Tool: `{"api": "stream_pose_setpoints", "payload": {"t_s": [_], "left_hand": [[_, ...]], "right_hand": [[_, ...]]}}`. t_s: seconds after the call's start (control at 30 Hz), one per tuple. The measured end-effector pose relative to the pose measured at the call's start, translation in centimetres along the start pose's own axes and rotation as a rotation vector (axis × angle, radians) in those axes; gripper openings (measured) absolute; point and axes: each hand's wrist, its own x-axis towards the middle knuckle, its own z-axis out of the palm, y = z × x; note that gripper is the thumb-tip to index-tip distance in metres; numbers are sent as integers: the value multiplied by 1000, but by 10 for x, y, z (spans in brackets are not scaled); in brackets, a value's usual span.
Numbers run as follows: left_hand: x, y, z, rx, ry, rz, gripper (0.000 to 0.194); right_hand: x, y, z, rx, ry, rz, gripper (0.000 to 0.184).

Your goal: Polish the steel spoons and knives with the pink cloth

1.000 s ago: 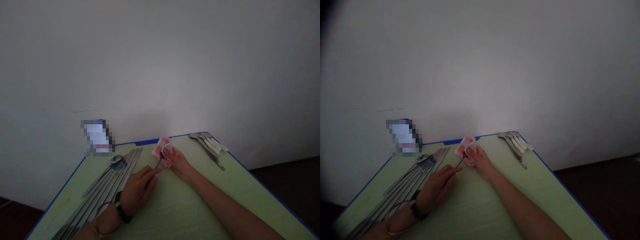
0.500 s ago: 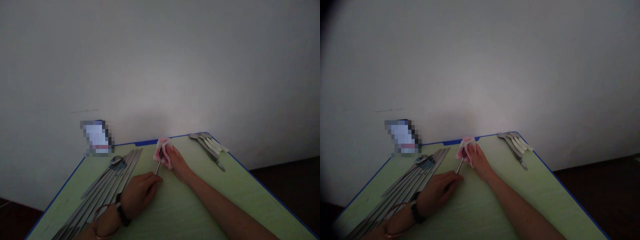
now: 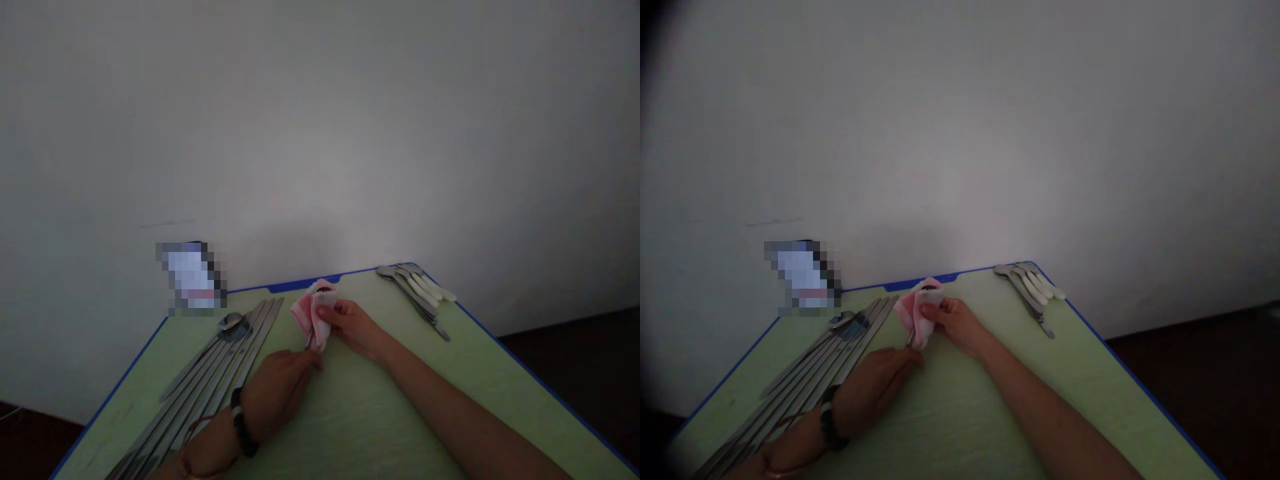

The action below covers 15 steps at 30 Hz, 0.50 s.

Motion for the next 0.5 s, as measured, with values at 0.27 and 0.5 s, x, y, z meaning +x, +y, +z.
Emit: {"api": "stream_pose_setpoints", "payload": {"t_s": [0.27, 0.5], "left_hand": [[-1, 1, 1, 51, -17, 32, 28], [1, 3, 2, 73, -4, -3, 27]], "right_hand": [[2, 4, 12, -322, 203, -183, 32], [5, 13, 8, -296, 418, -300, 45]]}}
